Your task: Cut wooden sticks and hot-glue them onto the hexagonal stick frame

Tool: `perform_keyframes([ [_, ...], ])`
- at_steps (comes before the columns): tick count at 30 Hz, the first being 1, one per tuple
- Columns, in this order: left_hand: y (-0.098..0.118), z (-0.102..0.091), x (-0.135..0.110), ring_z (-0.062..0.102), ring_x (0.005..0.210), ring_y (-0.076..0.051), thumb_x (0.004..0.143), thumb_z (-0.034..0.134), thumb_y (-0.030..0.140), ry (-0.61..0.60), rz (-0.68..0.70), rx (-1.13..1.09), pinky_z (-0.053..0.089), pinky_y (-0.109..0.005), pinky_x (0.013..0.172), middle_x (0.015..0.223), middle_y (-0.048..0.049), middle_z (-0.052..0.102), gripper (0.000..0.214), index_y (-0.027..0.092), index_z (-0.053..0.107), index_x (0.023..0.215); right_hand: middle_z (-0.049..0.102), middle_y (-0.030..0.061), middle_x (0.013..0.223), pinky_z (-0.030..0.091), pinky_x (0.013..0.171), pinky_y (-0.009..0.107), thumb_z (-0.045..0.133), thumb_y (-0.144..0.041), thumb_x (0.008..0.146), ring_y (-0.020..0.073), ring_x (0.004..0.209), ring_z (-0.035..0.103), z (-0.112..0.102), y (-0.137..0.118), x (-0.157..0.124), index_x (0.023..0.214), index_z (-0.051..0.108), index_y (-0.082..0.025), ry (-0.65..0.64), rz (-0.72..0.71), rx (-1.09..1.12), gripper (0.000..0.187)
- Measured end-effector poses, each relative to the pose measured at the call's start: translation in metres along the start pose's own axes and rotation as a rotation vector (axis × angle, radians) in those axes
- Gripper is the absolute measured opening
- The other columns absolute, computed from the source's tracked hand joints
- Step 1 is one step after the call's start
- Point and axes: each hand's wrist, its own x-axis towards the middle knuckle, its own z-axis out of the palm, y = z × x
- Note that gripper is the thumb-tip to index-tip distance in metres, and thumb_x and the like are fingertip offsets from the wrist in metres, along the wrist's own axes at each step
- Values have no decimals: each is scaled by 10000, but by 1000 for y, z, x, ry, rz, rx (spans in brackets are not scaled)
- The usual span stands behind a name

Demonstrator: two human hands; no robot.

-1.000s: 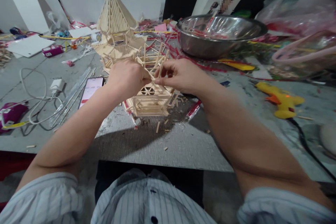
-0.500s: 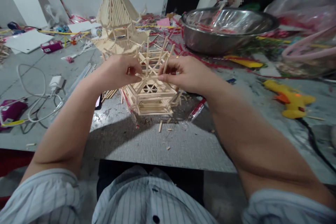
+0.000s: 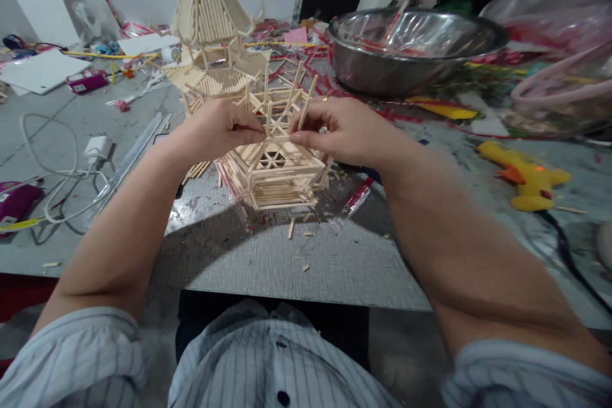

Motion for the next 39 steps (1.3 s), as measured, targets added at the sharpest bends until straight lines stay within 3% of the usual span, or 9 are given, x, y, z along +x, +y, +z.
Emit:
perform_keyframes([
  [6,-2,5,3,595,661,-106,797,569,368,46,-12,-3,398,-224,617,706,7,684,247,196,740,839,586,15,702,372,667,304,663,-261,771,151,703,515,1,-2,-1,821,688,-171,4,38,53,106],
  [16,-1,4,2,583,639,-106,799,572,352,46,-10,15,399,-235,615,675,11,666,248,171,735,844,593,5,693,420,646,300,755,-312,701,151,694,545,-3,6,-1,819,652,-180,7,66,116,204],
  [23,2,2,2,573,639,-100,792,573,354,33,-1,8,389,-227,605,699,5,679,244,177,735,836,610,1,676,447,612,297,744,-316,699,151,689,557,-12,9,-5,767,662,-202,3,102,229,156],
  [29,3,1,1,583,669,-105,807,549,365,16,-1,38,388,-233,640,729,-1,693,261,187,734,855,622,-2,662,434,583,281,749,-378,673,125,634,541,-10,8,-5,727,657,-191,-18,77,186,215],
  [39,6,0,1,552,617,-99,799,548,354,15,-7,39,381,-237,619,684,-2,665,259,171,729,835,593,1,640,419,595,297,743,-399,693,126,618,523,-4,6,-3,731,651,-182,52,77,110,238],
])
